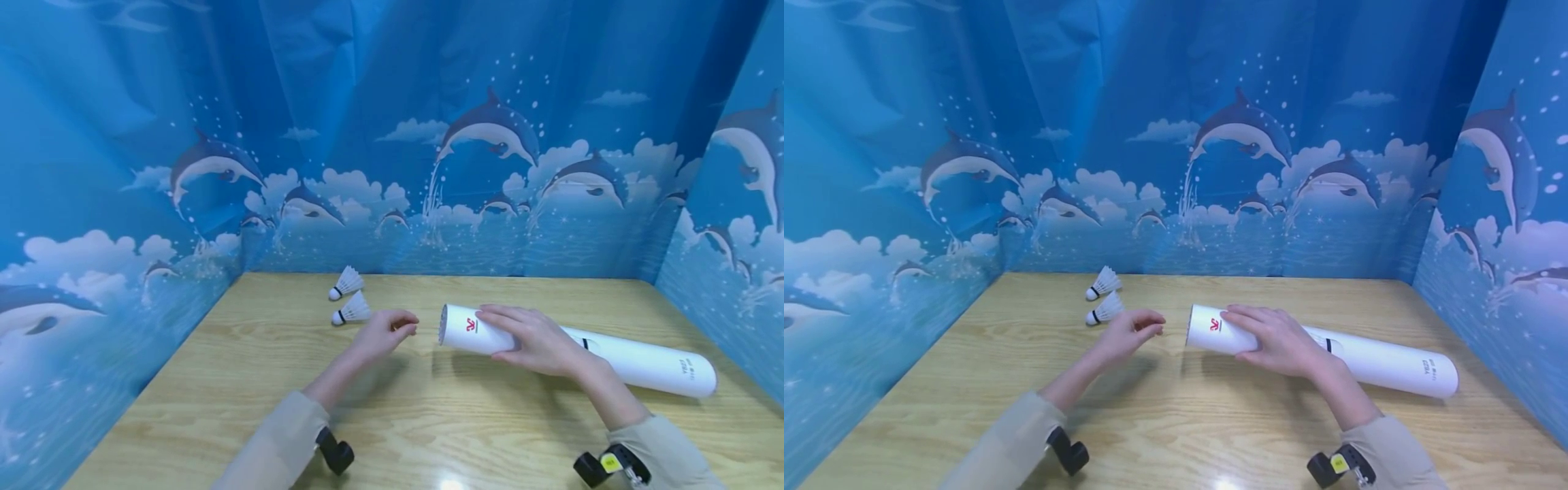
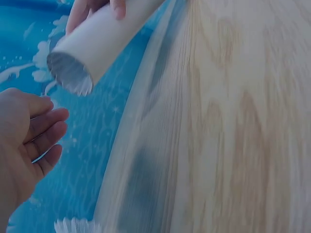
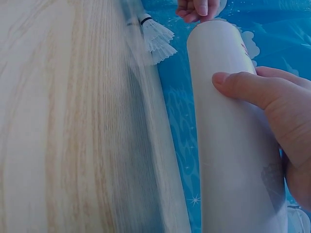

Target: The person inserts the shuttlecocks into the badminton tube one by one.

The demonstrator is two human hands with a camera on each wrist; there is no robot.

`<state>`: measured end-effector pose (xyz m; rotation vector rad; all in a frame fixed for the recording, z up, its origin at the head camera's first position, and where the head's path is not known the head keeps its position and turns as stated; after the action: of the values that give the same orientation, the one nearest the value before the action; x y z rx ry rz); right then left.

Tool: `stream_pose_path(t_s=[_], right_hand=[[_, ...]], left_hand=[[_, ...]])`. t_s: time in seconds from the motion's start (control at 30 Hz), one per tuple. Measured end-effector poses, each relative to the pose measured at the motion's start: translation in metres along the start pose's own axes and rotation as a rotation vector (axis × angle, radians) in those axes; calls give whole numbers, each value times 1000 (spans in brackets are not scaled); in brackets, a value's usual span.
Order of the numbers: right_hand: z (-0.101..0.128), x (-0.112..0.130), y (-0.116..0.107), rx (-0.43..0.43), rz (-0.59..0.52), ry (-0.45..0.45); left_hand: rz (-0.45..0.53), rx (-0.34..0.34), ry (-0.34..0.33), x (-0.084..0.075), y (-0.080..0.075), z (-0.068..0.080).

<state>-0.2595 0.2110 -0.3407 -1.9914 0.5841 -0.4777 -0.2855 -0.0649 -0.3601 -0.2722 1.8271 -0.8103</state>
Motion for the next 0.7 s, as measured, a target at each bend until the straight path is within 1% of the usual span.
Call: stream_pose_path(t_s=[0.1,0.2,0.4,0.5,0.6,0.7], right_hand=[[0,1,-1,3,-1,5],[0,1,-1,7,-1,8],[1,1,-2,5,-1,9],[1,0,-3,5,0,11],[2,0,-3,7,1,13],[3,-1,-3,10,-1,17]], left_hand=[[-15,-33,-16,8,-8,0],[-45,-65,-49,17,-17,0],[-146,-151,-82,36,-34,-4],[-165,-183,-108,45,-45,-6],[-167,-207,-120,53,-58,-7],[-185,-223,-120,57,-70,-8]])
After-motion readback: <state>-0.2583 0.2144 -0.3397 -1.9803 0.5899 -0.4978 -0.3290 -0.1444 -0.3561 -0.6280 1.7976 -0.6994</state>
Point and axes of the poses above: each hand's wrist, its own z-axis away from the middle knuckle, its own y-axis out of the palm, x = y × z, the point moved 2 cm from there along -z, towards the middle knuckle, and after that the axes turned 3 degrees about -z, right-handed, at the moved point
